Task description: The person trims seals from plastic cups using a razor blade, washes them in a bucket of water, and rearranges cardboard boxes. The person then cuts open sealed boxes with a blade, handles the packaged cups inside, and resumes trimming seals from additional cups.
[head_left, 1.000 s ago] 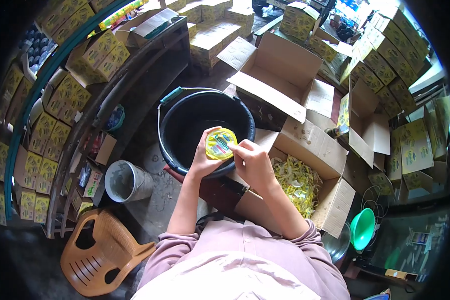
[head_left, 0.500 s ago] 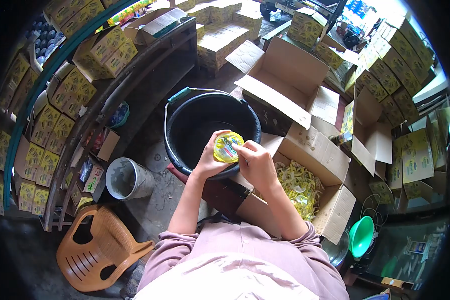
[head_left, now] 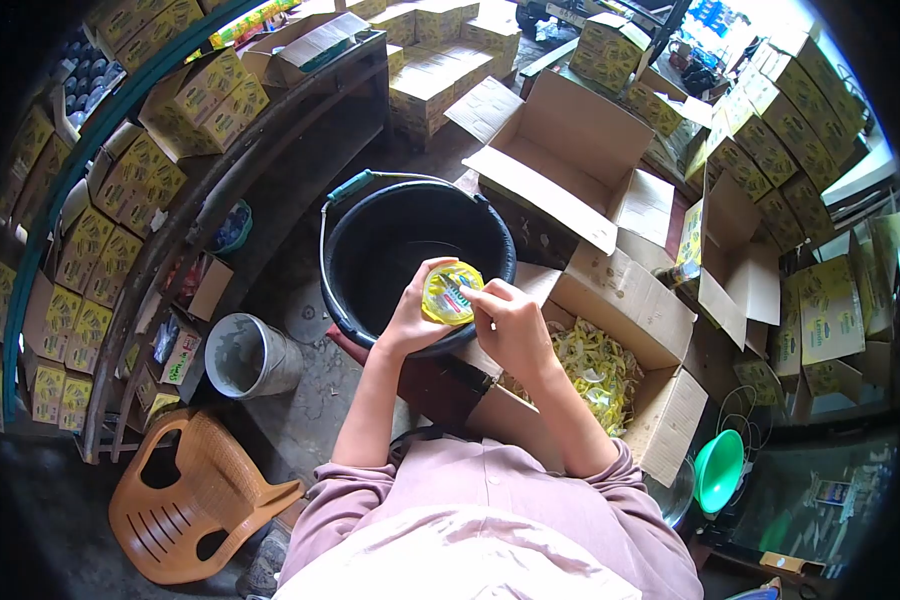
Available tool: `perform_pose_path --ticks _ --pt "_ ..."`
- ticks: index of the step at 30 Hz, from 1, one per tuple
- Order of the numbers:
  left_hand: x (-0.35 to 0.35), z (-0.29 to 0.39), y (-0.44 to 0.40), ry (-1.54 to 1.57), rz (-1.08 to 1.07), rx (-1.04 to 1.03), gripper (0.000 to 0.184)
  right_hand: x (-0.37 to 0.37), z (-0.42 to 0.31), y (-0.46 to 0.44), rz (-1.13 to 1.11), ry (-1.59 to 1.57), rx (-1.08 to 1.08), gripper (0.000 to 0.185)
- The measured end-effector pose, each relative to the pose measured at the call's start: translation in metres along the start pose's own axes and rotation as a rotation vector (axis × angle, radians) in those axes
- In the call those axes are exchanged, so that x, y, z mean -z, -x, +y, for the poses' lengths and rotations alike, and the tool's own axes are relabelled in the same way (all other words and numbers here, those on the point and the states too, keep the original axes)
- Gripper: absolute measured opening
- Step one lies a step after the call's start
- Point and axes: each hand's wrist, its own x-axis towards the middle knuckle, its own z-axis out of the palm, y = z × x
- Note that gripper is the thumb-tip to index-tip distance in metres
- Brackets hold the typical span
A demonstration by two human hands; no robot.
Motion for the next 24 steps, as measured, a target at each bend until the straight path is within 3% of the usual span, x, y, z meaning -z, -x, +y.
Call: perform_pose_path --ticks 14,24 --pt "-0.002 -0.001 0.001 -0.064 0.050 -0.027 0.069 -0.008 -0.002 0.001 -0.013 0.074 0.021 0.020" --pt "-0.003 0.002 0.000 -0.070 0.130 -0.040 0.072 0.021 -0.005 0.017 -0.177 0.148 -0.031 0.024"
